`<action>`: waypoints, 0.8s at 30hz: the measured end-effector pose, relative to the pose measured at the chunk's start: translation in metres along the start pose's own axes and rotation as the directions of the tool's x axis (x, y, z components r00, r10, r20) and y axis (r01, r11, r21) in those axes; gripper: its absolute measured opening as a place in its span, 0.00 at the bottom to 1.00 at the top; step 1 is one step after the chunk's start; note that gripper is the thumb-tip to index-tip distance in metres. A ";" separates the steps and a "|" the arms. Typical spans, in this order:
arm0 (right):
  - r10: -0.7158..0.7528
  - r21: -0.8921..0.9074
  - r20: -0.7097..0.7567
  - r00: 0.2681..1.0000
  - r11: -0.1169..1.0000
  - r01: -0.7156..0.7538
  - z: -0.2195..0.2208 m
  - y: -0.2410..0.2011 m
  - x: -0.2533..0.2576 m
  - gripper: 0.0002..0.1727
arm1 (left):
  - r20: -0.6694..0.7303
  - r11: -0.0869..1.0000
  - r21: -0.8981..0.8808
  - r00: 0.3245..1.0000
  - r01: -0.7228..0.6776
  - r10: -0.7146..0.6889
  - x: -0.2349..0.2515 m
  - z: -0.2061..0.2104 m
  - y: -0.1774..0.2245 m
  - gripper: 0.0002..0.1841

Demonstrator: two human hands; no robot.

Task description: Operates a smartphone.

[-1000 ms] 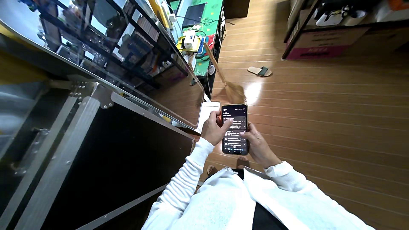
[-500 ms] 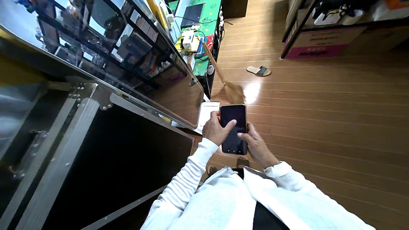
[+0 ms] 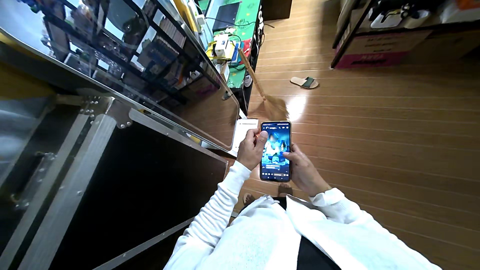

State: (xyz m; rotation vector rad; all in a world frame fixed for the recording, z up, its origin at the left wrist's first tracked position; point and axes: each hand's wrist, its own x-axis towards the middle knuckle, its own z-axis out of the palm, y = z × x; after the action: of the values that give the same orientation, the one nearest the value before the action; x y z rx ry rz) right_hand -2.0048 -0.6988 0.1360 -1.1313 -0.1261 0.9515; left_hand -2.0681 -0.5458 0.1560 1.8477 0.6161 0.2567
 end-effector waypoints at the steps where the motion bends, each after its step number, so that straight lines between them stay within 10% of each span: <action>1: 0.007 0.011 -0.003 1.000 1.000 -0.007 0.000 0.000 0.000 0.26 | 0.000 1.000 -0.008 1.000 -0.004 0.004 0.000 0.000 -0.001 0.21; 24: 0.031 0.012 -0.015 0.999 0.999 -0.030 -0.003 0.001 0.004 0.23 | 0.012 0.997 -0.078 1.000 0.009 -0.008 0.005 0.001 -0.007 0.21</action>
State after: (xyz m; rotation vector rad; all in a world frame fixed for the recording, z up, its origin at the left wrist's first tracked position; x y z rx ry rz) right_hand -2.0009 -0.6982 0.1321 -1.1322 -0.0913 0.9696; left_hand -2.0656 -0.5426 0.1486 1.7702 0.5977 0.2607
